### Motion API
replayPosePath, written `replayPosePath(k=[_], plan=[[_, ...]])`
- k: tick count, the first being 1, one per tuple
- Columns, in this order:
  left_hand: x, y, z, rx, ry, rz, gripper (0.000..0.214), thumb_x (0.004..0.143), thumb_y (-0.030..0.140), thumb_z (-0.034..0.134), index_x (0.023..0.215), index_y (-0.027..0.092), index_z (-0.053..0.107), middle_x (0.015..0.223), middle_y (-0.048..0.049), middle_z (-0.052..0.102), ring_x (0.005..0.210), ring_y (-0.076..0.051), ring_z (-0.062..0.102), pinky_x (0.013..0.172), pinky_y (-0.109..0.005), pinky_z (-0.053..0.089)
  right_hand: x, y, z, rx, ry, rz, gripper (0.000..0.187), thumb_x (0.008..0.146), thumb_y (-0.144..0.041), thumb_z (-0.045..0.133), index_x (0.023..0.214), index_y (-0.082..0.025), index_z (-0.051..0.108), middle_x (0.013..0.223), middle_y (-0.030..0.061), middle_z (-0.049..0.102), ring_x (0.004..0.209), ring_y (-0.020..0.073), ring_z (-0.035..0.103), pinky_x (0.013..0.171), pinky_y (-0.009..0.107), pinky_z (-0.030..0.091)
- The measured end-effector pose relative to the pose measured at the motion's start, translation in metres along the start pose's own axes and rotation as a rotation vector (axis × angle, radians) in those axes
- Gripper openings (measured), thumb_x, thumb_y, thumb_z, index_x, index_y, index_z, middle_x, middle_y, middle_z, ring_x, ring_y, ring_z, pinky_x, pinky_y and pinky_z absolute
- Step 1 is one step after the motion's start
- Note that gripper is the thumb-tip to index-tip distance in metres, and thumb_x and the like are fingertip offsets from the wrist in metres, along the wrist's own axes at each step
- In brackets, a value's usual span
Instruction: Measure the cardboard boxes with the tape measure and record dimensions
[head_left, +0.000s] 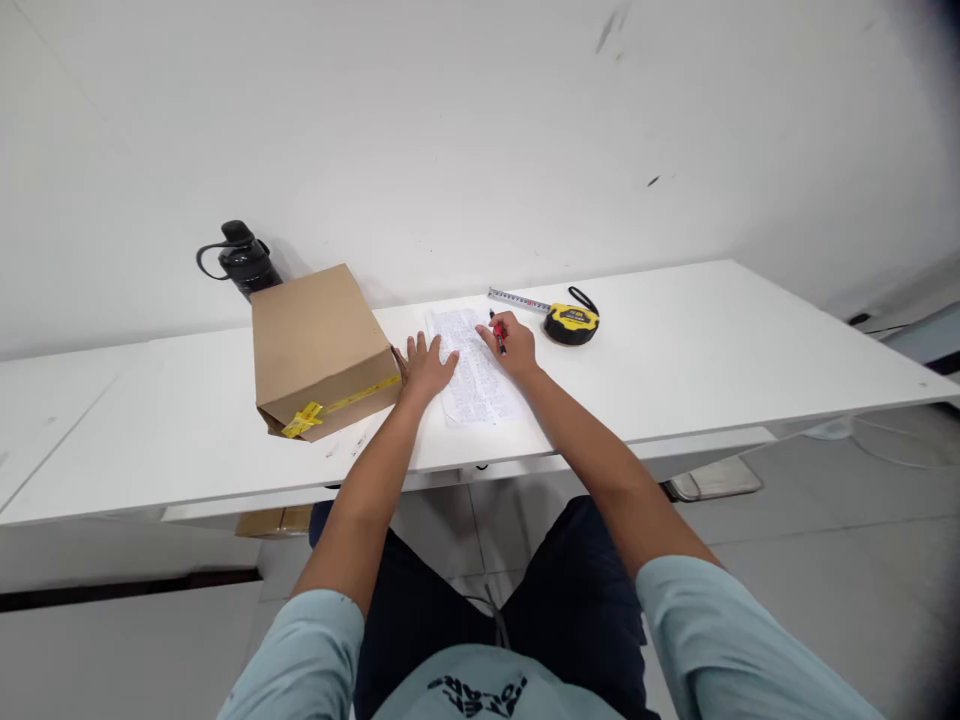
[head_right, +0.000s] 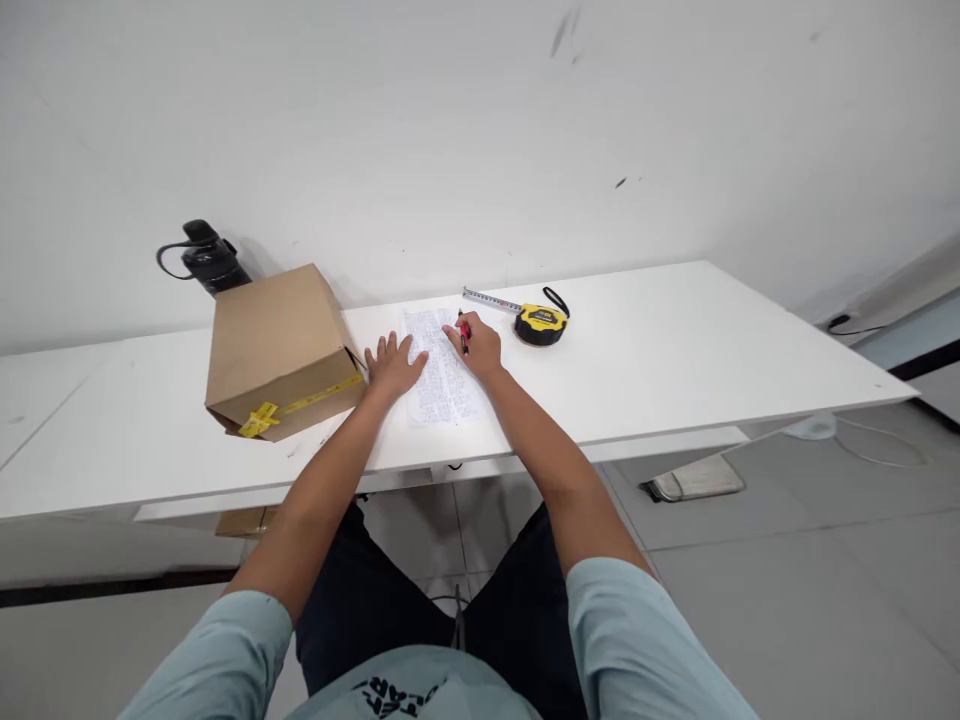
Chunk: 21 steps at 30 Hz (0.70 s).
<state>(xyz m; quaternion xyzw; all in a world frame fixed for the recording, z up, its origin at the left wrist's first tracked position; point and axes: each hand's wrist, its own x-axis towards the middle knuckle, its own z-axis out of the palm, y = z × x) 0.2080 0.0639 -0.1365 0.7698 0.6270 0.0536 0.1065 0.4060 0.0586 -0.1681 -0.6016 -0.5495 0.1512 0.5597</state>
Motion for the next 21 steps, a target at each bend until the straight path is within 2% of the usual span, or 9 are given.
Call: replayPosePath(k=[2, 5, 7, 9, 12, 16, 19, 21], plan=[[0.010, 0.001, 0.001, 0.015, -0.021, 0.025, 0.081, 0.102, 0.070, 0.027, 0.171, 0.028, 0.033, 0.183, -0.0062, 0.015, 0.169, -0.035, 0.007, 0.135, -0.064, 0.004, -0.002, 0.003, 0.000, 0.041, 0.041, 0.050, 0.044, 0.092, -0.069, 0.062, 0.089, -0.025, 0.058, 0.070, -0.0012, 0.059, 0.072, 0.0169, 0.057, 0.077, 0.032, 0.049], [0.015, 0.001, 0.002, 0.029, -0.022, 0.041, 0.083, 0.102, 0.072, 0.024, 0.172, 0.029, 0.030, 0.183, -0.0055, 0.012, 0.170, -0.036, 0.005, 0.134, -0.064, 0.002, -0.002, 0.008, -0.002, 0.124, 0.031, 0.130, 0.058, 0.097, -0.079, 0.044, 0.110, -0.026, 0.061, 0.074, -0.0003, 0.063, 0.070, 0.0167, 0.061, 0.072, 0.032, 0.052], [0.014, 0.001, 0.002, 0.029, -0.032, 0.045, 0.083, 0.101, 0.073, 0.024, 0.172, 0.029, 0.029, 0.183, -0.0055, 0.011, 0.170, -0.036, 0.004, 0.134, -0.064, 0.001, -0.002, 0.010, -0.004, 0.254, -0.063, 0.201, 0.069, 0.089, -0.082, 0.055, 0.128, -0.025, 0.060, 0.085, 0.0025, 0.071, 0.071, 0.0167, 0.066, 0.072, 0.033, 0.054], [0.011, 0.001, 0.002, 0.027, -0.045, 0.046, 0.083, 0.101, 0.073, 0.024, 0.172, 0.029, 0.029, 0.183, -0.0060, 0.011, 0.170, -0.035, 0.004, 0.134, -0.064, 0.001, -0.004, 0.010, -0.008, 0.370, -0.167, 0.250, 0.076, 0.077, -0.077, 0.073, 0.130, -0.023, 0.064, 0.099, 0.0066, 0.076, 0.077, 0.0181, 0.071, 0.076, 0.034, 0.057], [0.010, 0.000, 0.003, 0.036, -0.048, 0.051, 0.083, 0.101, 0.073, 0.024, 0.172, 0.030, 0.029, 0.183, -0.0051, 0.011, 0.170, -0.033, 0.004, 0.135, -0.062, 0.001, -0.006, 0.009, -0.014, 0.390, -0.227, 0.277, 0.064, 0.072, -0.065, 0.080, 0.116, -0.020, 0.071, 0.103, 0.0092, 0.077, 0.081, 0.0197, 0.073, 0.075, 0.034, 0.057], [0.010, 0.000, 0.003, 0.047, -0.052, 0.052, 0.083, 0.102, 0.072, 0.025, 0.172, 0.030, 0.029, 0.183, -0.0049, 0.010, 0.170, -0.033, 0.004, 0.135, -0.062, 0.002, -0.007, 0.006, -0.026, 0.302, -0.209, 0.310, 0.043, 0.075, -0.052, 0.077, 0.104, -0.020, 0.074, 0.089, 0.0067, 0.076, 0.071, 0.0180, 0.067, 0.066, 0.033, 0.052], [0.010, -0.001, 0.002, 0.037, -0.064, 0.052, 0.083, 0.102, 0.071, 0.023, 0.173, 0.028, 0.028, 0.183, -0.0073, 0.008, 0.170, -0.034, 0.003, 0.135, -0.064, 0.001, -0.009, 0.004, -0.035, 0.194, -0.170, 0.308, 0.024, 0.074, -0.042, 0.076, 0.081, -0.020, 0.073, 0.075, 0.0036, 0.071, 0.069, 0.0173, 0.060, 0.069, 0.033, 0.049], [0.011, -0.002, 0.001, 0.036, -0.067, 0.059, 0.082, 0.103, 0.071, 0.023, 0.173, 0.028, 0.027, 0.183, -0.0075, 0.008, 0.170, -0.034, 0.002, 0.134, -0.064, 0.000, -0.009, 0.001, -0.039, 0.138, -0.151, 0.299, 0.024, 0.075, -0.041, 0.072, 0.064, -0.021, 0.065, 0.066, 0.0024, 0.065, 0.069, 0.0172, 0.056, 0.070, 0.033, 0.047]])
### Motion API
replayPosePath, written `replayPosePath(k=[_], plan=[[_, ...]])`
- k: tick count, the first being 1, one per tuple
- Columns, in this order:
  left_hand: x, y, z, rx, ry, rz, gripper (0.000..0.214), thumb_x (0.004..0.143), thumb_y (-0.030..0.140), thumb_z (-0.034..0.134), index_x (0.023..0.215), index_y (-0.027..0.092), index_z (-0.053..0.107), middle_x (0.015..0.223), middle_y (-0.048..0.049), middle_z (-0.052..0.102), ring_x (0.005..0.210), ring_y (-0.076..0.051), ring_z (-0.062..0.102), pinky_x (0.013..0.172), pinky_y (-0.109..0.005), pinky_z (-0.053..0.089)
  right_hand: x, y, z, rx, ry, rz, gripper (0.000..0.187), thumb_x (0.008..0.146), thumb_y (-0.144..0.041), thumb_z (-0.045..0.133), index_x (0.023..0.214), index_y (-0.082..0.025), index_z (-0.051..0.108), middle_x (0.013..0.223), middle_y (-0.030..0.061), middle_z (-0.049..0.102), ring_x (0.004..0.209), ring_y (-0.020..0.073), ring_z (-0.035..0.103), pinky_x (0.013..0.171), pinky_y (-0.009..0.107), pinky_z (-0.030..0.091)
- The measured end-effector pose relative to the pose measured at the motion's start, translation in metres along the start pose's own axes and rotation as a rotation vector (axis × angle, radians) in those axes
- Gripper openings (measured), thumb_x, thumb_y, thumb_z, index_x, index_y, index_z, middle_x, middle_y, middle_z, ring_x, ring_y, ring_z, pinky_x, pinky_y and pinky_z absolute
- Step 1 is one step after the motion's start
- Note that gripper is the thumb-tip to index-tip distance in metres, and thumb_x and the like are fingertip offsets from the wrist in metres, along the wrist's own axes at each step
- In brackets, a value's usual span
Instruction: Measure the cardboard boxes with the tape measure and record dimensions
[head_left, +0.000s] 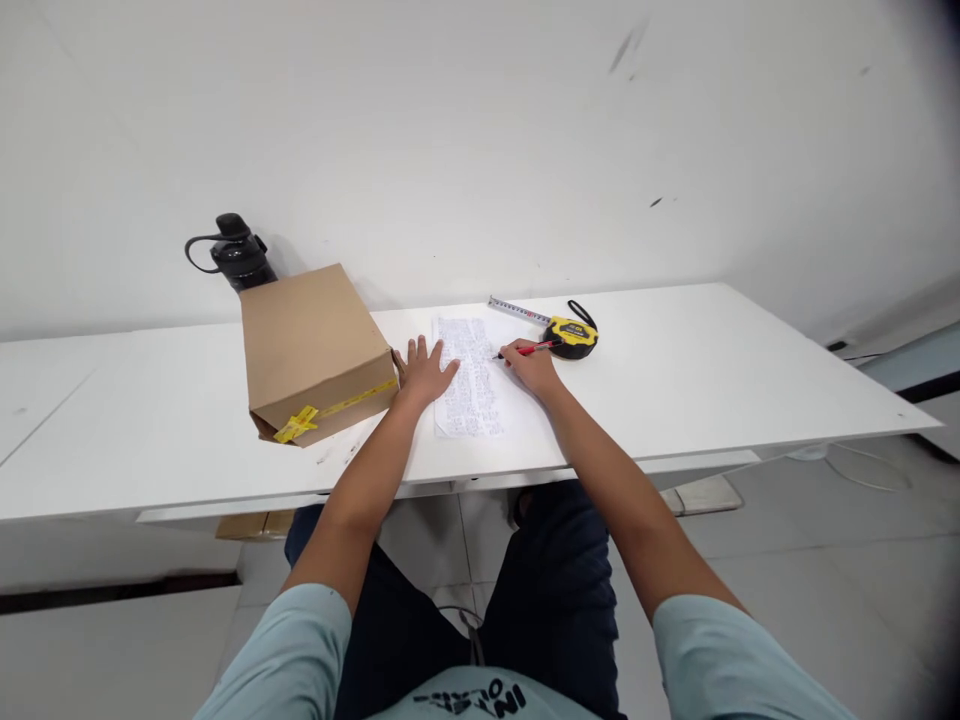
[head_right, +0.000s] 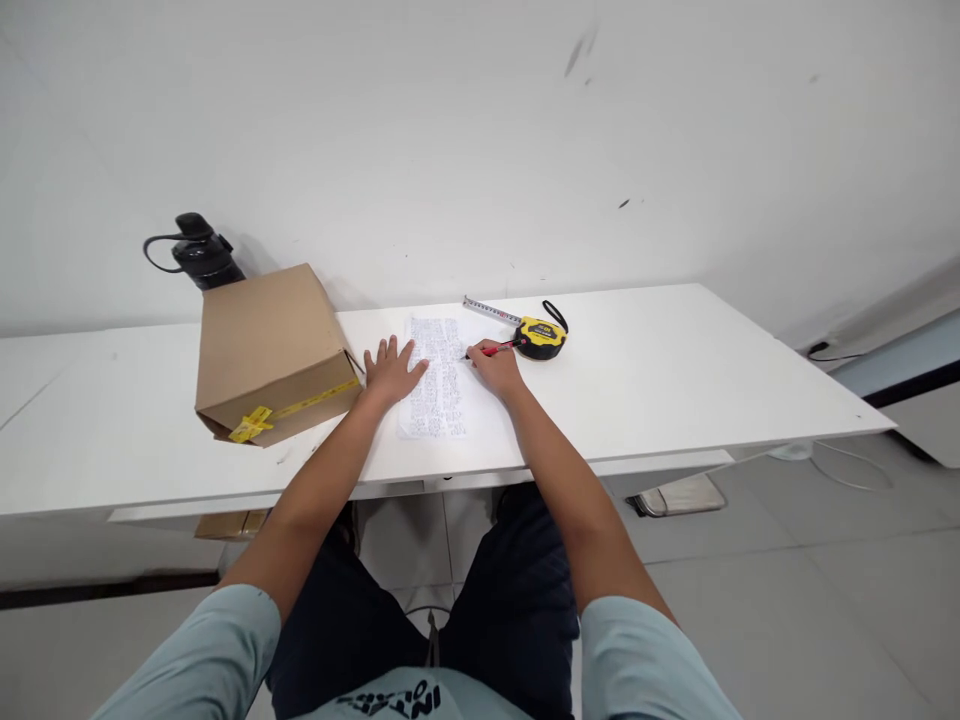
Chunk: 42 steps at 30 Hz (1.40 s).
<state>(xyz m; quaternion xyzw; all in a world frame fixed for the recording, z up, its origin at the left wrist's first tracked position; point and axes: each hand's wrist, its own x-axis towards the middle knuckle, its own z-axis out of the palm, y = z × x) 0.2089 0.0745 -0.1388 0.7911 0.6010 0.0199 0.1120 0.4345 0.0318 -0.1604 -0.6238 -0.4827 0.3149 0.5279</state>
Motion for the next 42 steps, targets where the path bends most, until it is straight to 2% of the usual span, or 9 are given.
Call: replayPosePath(k=[3, 8, 14, 22, 32, 42], plan=[[0.0008, -0.0004, 0.0007, -0.008, 0.004, 0.014, 0.083, 0.103, 0.070, 0.023, 0.173, 0.027, 0.027, 0.183, -0.0075, 0.008, 0.170, -0.035, 0.002, 0.134, -0.064, 0.000, -0.0010, -0.0034, -0.0007, -0.051, -0.003, -0.023, 0.032, 0.077, -0.045, 0.066, 0.056, -0.022, 0.059, 0.059, 0.0013, 0.059, 0.068, 0.0173, 0.053, 0.072, 0.034, 0.045], [0.0041, -0.0003, 0.0052, -0.036, 0.015, 0.022, 0.082, 0.104, 0.068, 0.024, 0.173, 0.025, 0.028, 0.183, -0.0076, 0.009, 0.170, -0.032, 0.003, 0.136, -0.060, 0.000, -0.0024, -0.0063, 0.0002, -0.104, -0.062, -0.045, 0.043, 0.084, -0.061, 0.059, 0.070, -0.021, 0.070, 0.057, 0.0009, 0.057, 0.064, 0.0183, 0.053, 0.072, 0.035, 0.047], [0.0036, 0.0001, 0.0060, -0.042, 0.012, 0.036, 0.081, 0.105, 0.066, 0.025, 0.173, 0.022, 0.028, 0.183, -0.0088, 0.009, 0.170, -0.031, 0.003, 0.137, -0.053, 0.003, -0.0033, -0.0067, 0.0007, -0.134, -0.084, -0.057, 0.058, 0.084, -0.076, 0.056, 0.070, -0.021, 0.070, 0.059, 0.0026, 0.060, 0.067, 0.0187, 0.055, 0.075, 0.036, 0.048], [0.0000, 0.0020, 0.0016, -0.055, 0.015, 0.036, 0.081, 0.105, 0.064, 0.027, 0.172, 0.018, 0.030, 0.183, -0.0118, 0.011, 0.170, -0.031, 0.004, 0.137, -0.048, 0.005, -0.0012, -0.0072, 0.0031, -0.176, -0.075, -0.054, 0.054, 0.086, -0.072, 0.055, 0.070, -0.021, 0.068, 0.057, 0.0013, 0.058, 0.065, 0.0186, 0.054, 0.075, 0.036, 0.047], [0.0036, -0.0012, 0.0067, -0.060, 0.029, 0.051, 0.080, 0.105, 0.065, 0.027, 0.171, 0.019, 0.032, 0.182, -0.0122, 0.012, 0.170, -0.032, 0.006, 0.137, -0.050, 0.006, 0.0014, -0.0045, 0.0027, -0.211, -0.064, -0.050, 0.053, 0.088, -0.070, 0.054, 0.071, -0.023, 0.068, 0.059, 0.0020, 0.059, 0.067, 0.0200, 0.055, 0.075, 0.036, 0.048], [0.0036, -0.0004, 0.0054, -0.060, 0.015, 0.046, 0.082, 0.105, 0.065, 0.026, 0.172, 0.018, 0.030, 0.182, -0.0135, 0.009, 0.170, -0.032, 0.003, 0.137, -0.050, 0.005, 0.0041, -0.0032, 0.0019, -0.231, -0.050, -0.037, 0.048, 0.088, -0.066, 0.052, 0.070, -0.023, 0.065, 0.057, 0.0003, 0.054, 0.066, 0.0199, 0.052, 0.072, 0.035, 0.045]])
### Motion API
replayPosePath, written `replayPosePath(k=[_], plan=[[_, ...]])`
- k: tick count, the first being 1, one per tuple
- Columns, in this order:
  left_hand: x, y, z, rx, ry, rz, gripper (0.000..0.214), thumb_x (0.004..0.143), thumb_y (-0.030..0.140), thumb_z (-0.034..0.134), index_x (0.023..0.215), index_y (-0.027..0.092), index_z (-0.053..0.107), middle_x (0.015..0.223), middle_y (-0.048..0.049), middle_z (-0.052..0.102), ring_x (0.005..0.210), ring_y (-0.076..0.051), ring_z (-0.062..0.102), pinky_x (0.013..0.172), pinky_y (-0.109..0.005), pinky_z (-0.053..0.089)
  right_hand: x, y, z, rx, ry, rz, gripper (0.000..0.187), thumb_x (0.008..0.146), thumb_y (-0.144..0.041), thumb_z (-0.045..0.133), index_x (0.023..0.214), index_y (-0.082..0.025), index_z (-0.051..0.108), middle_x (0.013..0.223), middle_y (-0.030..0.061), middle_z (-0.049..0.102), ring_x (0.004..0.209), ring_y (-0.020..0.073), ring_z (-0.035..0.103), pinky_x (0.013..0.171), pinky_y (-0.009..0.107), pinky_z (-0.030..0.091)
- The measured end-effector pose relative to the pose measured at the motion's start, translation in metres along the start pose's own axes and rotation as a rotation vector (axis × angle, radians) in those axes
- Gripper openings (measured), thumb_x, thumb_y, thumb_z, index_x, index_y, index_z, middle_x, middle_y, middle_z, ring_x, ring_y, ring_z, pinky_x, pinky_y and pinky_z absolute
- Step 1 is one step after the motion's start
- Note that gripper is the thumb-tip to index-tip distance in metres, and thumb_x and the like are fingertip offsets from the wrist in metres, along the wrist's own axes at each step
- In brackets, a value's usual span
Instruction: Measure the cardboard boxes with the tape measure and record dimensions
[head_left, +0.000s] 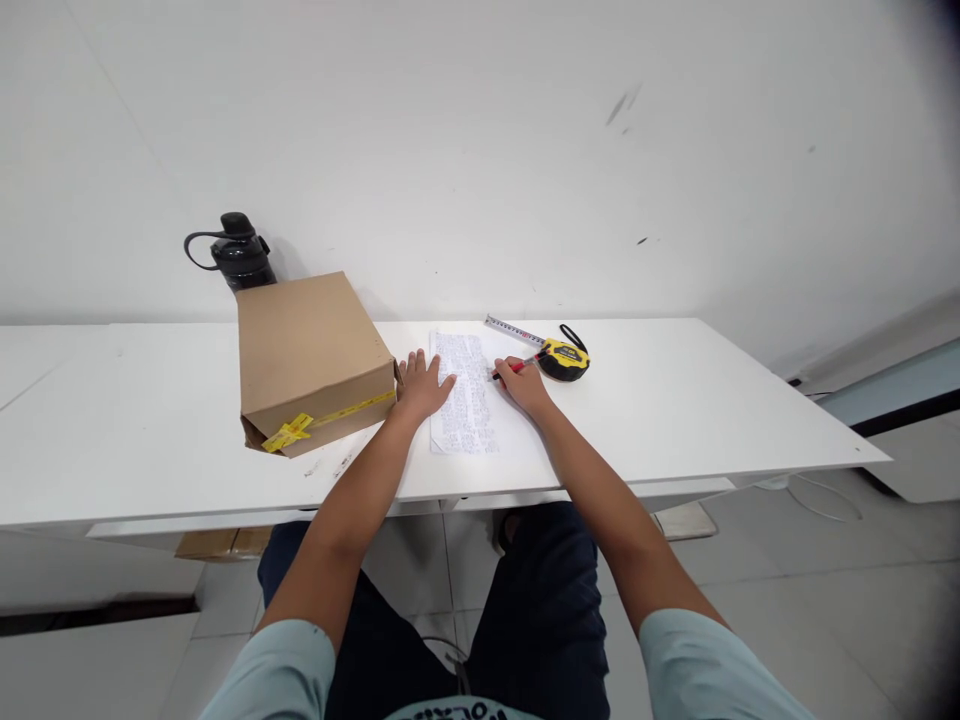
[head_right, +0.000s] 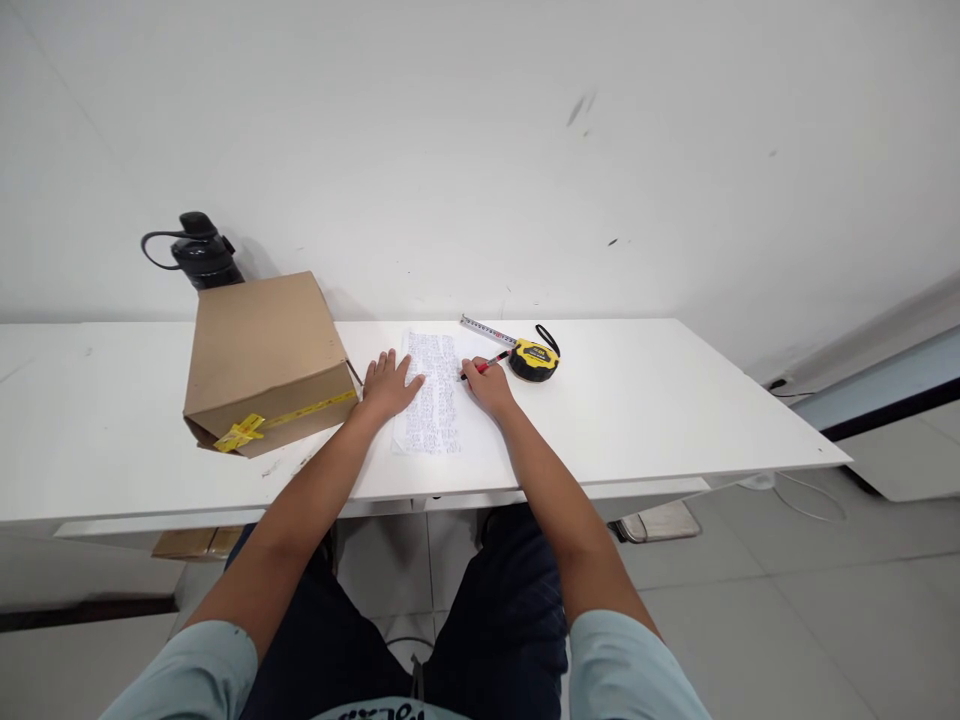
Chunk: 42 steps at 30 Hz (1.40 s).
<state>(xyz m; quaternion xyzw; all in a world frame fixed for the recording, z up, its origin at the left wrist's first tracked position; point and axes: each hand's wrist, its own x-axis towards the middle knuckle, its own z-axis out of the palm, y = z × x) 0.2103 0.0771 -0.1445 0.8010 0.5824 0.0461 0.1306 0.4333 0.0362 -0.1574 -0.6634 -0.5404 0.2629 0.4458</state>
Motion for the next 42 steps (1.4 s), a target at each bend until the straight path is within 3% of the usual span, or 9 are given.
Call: replayPosePath(k=[18, 28, 42], plan=[[-0.0009, 0.0005, -0.0013, 0.010, 0.008, -0.006, 0.079, 0.105, 0.064, 0.028, 0.171, 0.021, 0.032, 0.183, -0.0106, 0.013, 0.170, -0.031, 0.006, 0.137, -0.050, 0.006, -0.0020, -0.0021, 0.0004, 0.008, -0.010, -0.007, 0.051, 0.090, -0.069, 0.055, 0.073, -0.023, 0.068, 0.058, 0.0006, 0.056, 0.066, 0.0199, 0.054, 0.072, 0.035, 0.046], [-0.0030, 0.0004, -0.0047, 0.015, -0.006, -0.009, 0.080, 0.105, 0.065, 0.026, 0.171, 0.020, 0.032, 0.183, -0.0115, 0.011, 0.170, -0.032, 0.005, 0.137, -0.050, 0.006, -0.0010, -0.0052, -0.0001, 0.035, 0.031, 0.029, 0.050, 0.089, -0.067, 0.053, 0.071, -0.023, 0.066, 0.052, -0.0024, 0.047, 0.058, 0.0183, 0.048, 0.071, 0.037, 0.044], [-0.0017, 0.0002, -0.0030, 0.031, -0.004, -0.016, 0.080, 0.105, 0.065, 0.026, 0.171, 0.020, 0.031, 0.183, -0.0109, 0.011, 0.170, -0.032, 0.005, 0.137, -0.049, 0.006, -0.0042, -0.0097, 0.0004, 0.035, -0.007, 0.034, 0.049, 0.089, -0.066, 0.054, 0.071, -0.022, 0.068, 0.051, -0.0025, 0.046, 0.057, 0.0175, 0.046, 0.068, 0.035, 0.042]])
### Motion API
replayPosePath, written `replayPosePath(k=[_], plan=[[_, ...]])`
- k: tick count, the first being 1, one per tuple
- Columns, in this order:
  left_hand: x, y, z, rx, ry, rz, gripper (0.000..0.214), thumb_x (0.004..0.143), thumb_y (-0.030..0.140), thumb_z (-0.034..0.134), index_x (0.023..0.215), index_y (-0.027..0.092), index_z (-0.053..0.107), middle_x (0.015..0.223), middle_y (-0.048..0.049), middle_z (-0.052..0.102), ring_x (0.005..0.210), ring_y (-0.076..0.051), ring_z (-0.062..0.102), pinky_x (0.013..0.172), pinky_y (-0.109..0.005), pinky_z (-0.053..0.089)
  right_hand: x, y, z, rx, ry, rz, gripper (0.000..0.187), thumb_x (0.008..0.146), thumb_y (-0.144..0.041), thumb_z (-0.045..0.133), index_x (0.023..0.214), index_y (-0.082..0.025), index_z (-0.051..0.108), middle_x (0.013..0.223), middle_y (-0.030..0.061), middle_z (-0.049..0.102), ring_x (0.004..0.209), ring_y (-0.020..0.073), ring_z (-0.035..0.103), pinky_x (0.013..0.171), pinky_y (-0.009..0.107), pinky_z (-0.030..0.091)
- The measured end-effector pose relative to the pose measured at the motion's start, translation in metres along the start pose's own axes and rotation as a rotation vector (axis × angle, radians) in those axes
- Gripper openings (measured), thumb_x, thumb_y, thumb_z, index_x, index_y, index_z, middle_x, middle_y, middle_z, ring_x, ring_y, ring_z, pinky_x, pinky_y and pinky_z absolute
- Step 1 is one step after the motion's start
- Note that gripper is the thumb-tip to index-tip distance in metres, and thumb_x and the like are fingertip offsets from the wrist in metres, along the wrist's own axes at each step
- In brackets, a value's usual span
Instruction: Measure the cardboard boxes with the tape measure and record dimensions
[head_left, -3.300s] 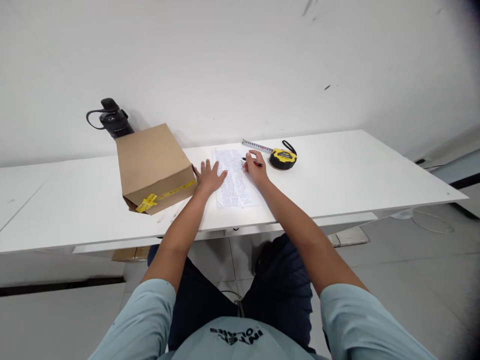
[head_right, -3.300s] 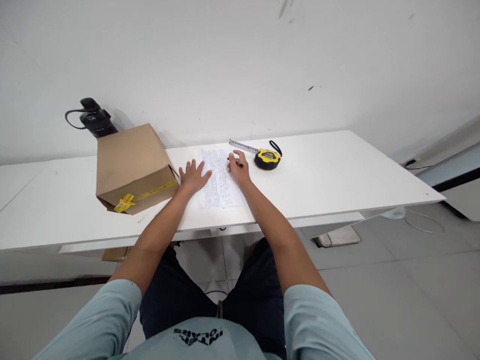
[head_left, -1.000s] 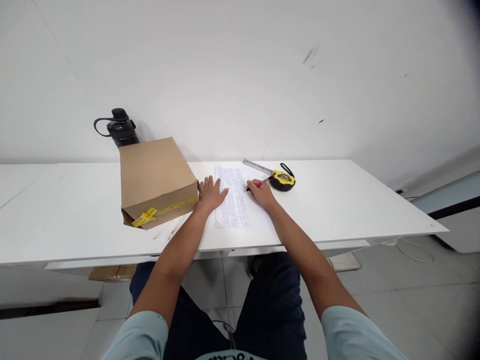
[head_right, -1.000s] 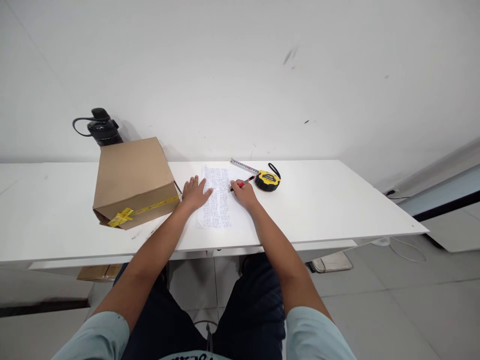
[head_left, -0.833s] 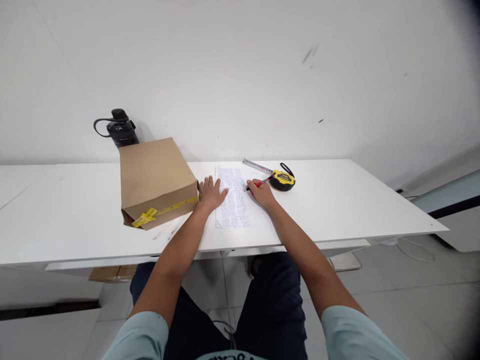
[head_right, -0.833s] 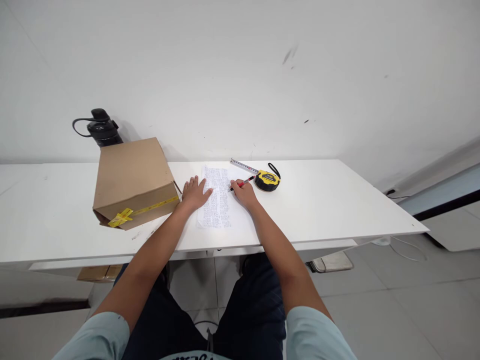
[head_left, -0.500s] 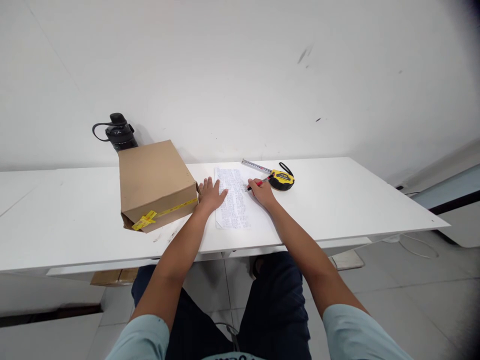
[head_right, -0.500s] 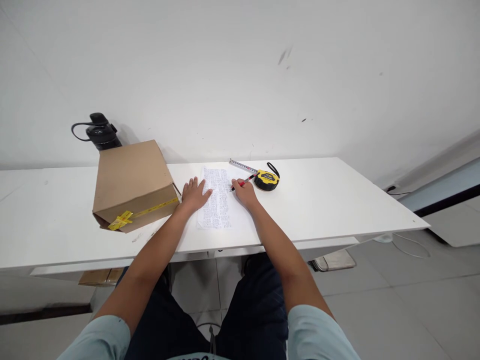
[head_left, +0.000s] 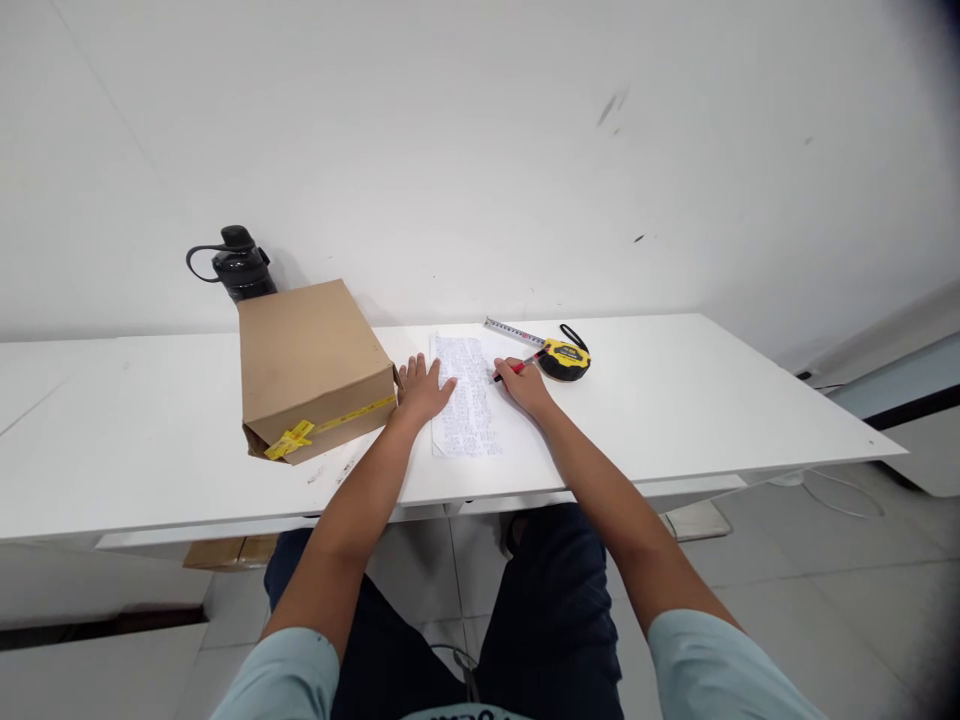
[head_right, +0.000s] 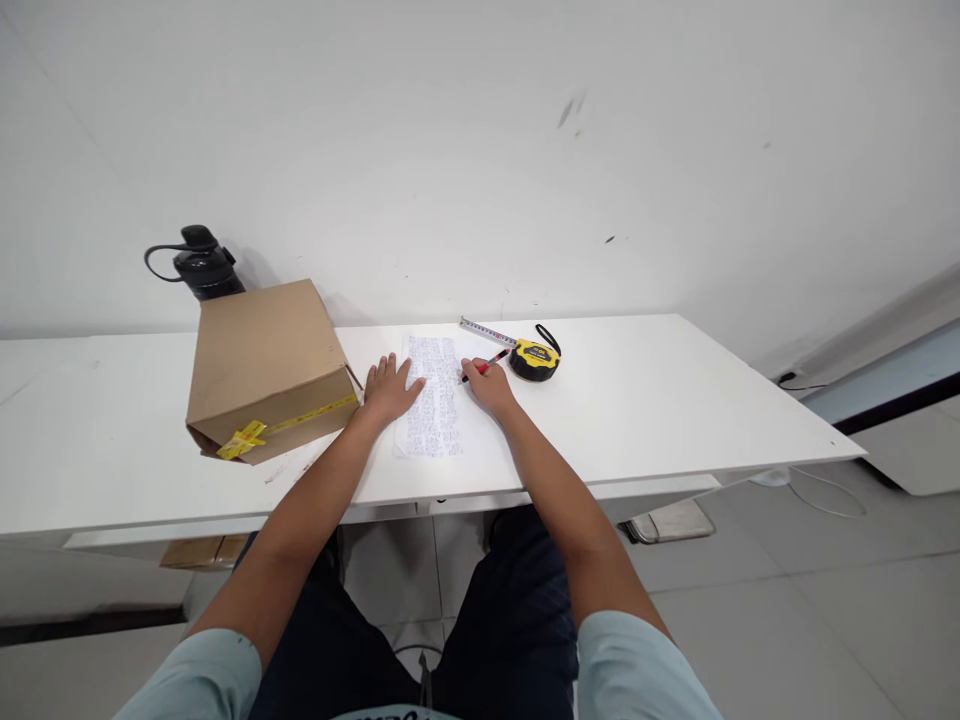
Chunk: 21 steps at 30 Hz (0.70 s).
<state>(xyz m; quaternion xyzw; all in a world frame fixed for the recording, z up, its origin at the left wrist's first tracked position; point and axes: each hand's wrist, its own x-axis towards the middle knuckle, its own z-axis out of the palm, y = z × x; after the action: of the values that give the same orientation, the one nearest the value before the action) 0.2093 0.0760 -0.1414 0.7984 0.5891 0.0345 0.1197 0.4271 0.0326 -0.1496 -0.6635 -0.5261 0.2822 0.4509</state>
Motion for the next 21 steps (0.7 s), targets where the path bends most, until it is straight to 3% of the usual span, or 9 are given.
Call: replayPosePath(k=[21], plan=[[-0.0017, 0.0013, -0.0019, -0.001, -0.004, 0.008, 0.080, 0.106, 0.064, 0.026, 0.171, 0.019, 0.031, 0.183, -0.0130, 0.011, 0.170, -0.033, 0.006, 0.137, -0.051, 0.007, 0.0040, 0.0070, -0.0009, 0.005, 0.042, -0.019, 0.046, 0.087, -0.061, 0.055, 0.064, -0.022, 0.063, 0.054, -0.0012, 0.049, 0.066, 0.0199, 0.052, 0.077, 0.037, 0.044]])
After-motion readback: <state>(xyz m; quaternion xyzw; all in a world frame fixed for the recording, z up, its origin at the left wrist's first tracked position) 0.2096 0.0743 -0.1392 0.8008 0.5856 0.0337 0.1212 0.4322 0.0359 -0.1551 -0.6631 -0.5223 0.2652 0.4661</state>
